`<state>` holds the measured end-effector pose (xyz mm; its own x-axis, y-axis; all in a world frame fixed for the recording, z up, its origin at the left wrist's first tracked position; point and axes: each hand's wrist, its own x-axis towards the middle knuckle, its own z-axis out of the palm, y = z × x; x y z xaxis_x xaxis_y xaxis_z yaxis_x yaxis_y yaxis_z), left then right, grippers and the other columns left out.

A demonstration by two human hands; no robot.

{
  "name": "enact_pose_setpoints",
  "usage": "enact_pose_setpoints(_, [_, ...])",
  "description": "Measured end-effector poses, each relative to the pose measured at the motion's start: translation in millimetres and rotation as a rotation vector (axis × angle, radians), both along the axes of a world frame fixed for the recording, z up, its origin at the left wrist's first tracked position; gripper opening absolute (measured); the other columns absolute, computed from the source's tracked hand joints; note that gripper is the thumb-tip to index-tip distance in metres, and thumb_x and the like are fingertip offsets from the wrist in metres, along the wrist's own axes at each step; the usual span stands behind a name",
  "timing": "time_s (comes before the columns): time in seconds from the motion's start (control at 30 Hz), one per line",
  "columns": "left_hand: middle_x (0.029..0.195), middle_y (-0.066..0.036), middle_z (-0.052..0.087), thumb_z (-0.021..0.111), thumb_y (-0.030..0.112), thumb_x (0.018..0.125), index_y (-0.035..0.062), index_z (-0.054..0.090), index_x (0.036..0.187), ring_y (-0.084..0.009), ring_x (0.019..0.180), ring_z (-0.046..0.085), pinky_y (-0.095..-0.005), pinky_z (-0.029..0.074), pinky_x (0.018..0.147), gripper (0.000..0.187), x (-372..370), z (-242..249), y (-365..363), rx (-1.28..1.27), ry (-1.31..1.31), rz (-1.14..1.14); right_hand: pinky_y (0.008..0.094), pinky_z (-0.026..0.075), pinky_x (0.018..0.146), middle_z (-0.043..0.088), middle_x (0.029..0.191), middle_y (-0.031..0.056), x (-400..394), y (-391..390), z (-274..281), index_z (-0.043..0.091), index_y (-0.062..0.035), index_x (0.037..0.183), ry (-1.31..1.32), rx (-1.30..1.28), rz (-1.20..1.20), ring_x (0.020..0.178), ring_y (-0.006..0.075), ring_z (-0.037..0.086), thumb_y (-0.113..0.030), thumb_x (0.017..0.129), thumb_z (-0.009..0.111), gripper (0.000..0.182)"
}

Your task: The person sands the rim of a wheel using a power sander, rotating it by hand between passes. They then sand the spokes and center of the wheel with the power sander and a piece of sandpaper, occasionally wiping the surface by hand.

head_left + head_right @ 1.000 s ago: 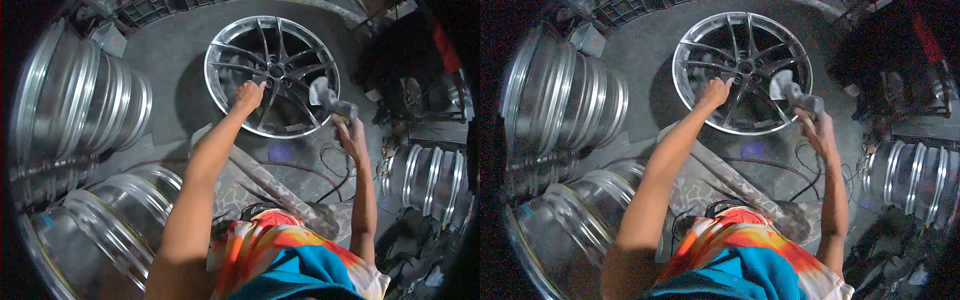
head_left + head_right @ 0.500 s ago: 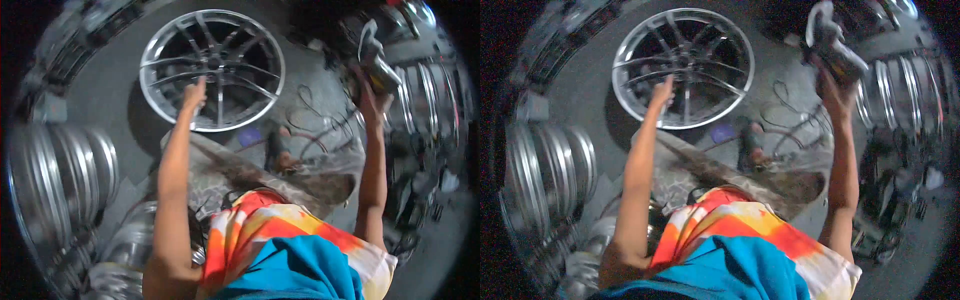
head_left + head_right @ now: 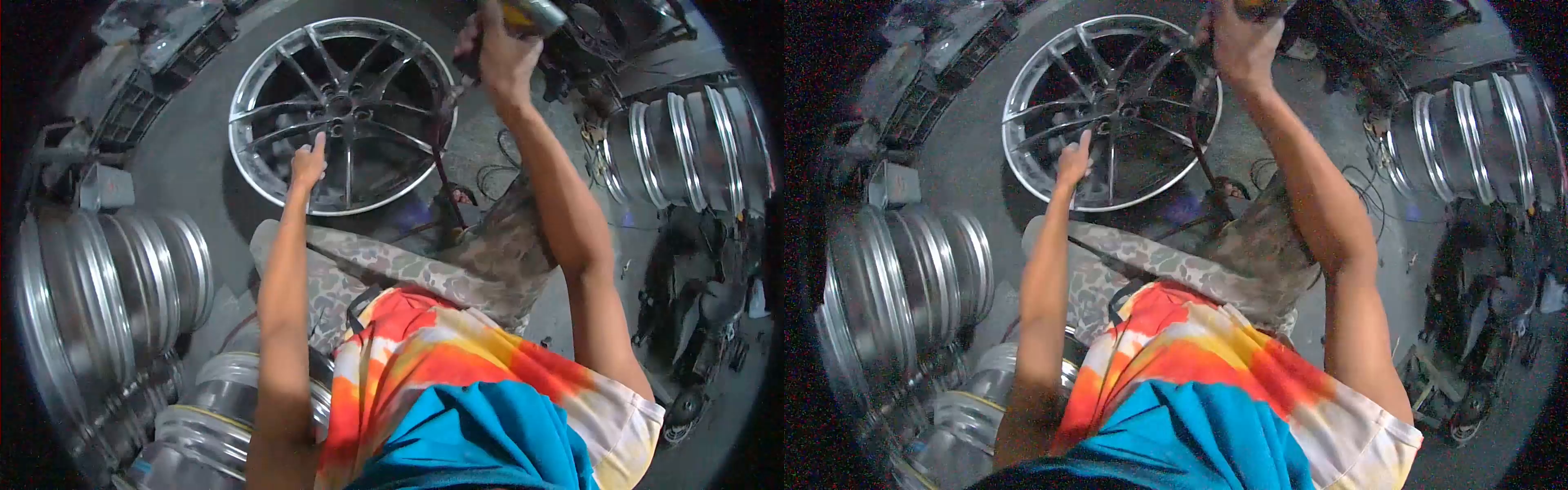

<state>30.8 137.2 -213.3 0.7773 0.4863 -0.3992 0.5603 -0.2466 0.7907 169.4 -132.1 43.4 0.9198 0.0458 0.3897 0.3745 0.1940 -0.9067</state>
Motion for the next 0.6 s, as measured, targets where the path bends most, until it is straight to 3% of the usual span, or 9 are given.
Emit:
enact_pose_setpoints(0.1, [0.067,-0.014,0.065,0.056,0.063,0.097,-0.0126,0.064,0.102,-0.0226,0.055,0.065,-0.0359,0.05,0.05,0.077,-1.8,-0.9,0.0,-0.013,-0.031,0.009,0.0294,0.047,0.052,0.065,0.071,0.0035,-26.3,16.0,-35.9,0.068,-0.0018,0.099,0.047,-0.073,0.048,0.056,0.0122,0.061,-0.029,0.1,0.072,0.027])
enact_pose_setpoints(0.13, [0.067,-0.014,0.065,0.056,0.063,0.098,-0.0139,0.062,0.106,-0.0225,0.054,0.064,-0.0355,0.05,0.049,0.077,-2.7,5.0,0.0,-0.09,-0.063,-0.01,0.0291,0.046,0.047,0.058,0.065,0.0009,-47.4,28.3,-28.8,0.064,-0.003,0.088,0.072,-0.007,0.079,0.05,0.0116,0.055,-0.03,0.099,0.072,0.03])
enact_pose_setpoints(0.23, [0.067,-0.014,0.065,0.054,0.061,0.099,-0.0161,0.059,0.115,-0.0221,0.052,0.062,-0.0349,0.049,0.048,0.078,-2.9,-3.4,4.4,-0.192,-0.099,-0.006,0.0287,0.045,0.044,0.059,0.065,0.0031,-50.0,48.1,-49.4,0.063,-0.0024,0.091,0.097,0.024,0.203,0.048,0.0118,0.054,-0.03,0.1,0.071,0.03])
enact_pose_setpoints(0.3, [0.067,-0.014,0.064,0.054,0.06,0.1,-0.0171,0.056,0.119,-0.0219,0.051,0.061,-0.0348,0.048,0.048,0.079,3.4,-13.9,5.7,-0.211,-0.097,0.001,0.0326,0.05,0.051,0.061,0.067,0.0049,-48.6,59.3,-60.4,0.062,-0.0002,0.091,0.19,-0.044,0.219,0.054,0.0158,0.059,-0.032,0.096,0.075,0.035])
enact_pose_setpoints(0.37, [0.067,-0.011,0.064,0.048,0.058,0.104,-0.0029,0.063,0.095,-0.0208,0.048,0.06,-0.0338,0.049,0.049,0.064,6.4,-14.7,5.3,-0.22,-0.065,0.016,0.0326,0.047,0.047,0.053,0.064,0.0046,-61.5,86.1,-57.8,0.055,-0.0026,0.086,0.17,0.067,0.279,0.05,0.0148,0.053,-0.029,0.101,0.07,0.033])
enact_pose_setpoints(0.4, [0.069,-0.011,0.065,0.047,0.059,0.104,-0.0033,0.063,0.099,-0.0204,0.048,0.061,-0.0334,0.05,0.049,0.064,6.9,-16.8,7.0,-0.274,-0.037,0.023,0.0331,0.046,0.047,0.053,0.063,0.0042,-69.5,96.4,-52.6,0.055,-0.0036,0.082,0.237,0.043,0.249,0.049,0.0152,0.053,-0.023,0.099,0.071,0.031])
enact_pose_setpoints(0.43, [0.069,-0.011,0.065,0.047,0.059,0.104,-0.0033,0.063,0.099,-0.0204,0.048,0.061,-0.0334,0.05,0.049,0.064,-0.4,-6.4,4.3,-0.276,-0.032,0.025,0.0286,0.044,0.046,0.057,0.064,0.0002,-76.5,103.2,-47.5,0.061,-0.007,0.083,0.319,0.044,0.22,0.05,0.0115,0.056,-0.032,0.1,0.072,0.032])
enact_pose_setpoints(0.53, [0.071,-0.012,0.066,0.05,0.061,0.102,-0.0027,0.063,0.1,-0.0181,0.048,0.061,-0.032,0.05,0.048,0.065,-23.9,13.9,-0.7,-0.294,-0.015,-0.001,0.0268,0.042,0.049,0.059,0.065,-0.0014,-81.0,121.0,-37.1,0.062,-0.0076,0.083,0.259,0.039,0.274,0.052,0.0089,0.055,-0.033,0.1,0.071,0.032])
enact_pose_setpoints(0.6, [0.086,-0.026,0.072,0.056,0.063,0.097,-0.0118,0.058,0.122,-0.0312,0.071,0.074,-0.0417,0.057,0.063,0.079,-24.0,1.5,-0.1,-0.042,0.099,-0.155,0.0268,0.043,0.049,0.059,0.066,-0.0014,-72.9,121.7,-31.4,0.062,-0.0071,0.083,0.24,0.016,0.262,0.053,0.009,0.055,-0.033,0.098,0.074,0.032])
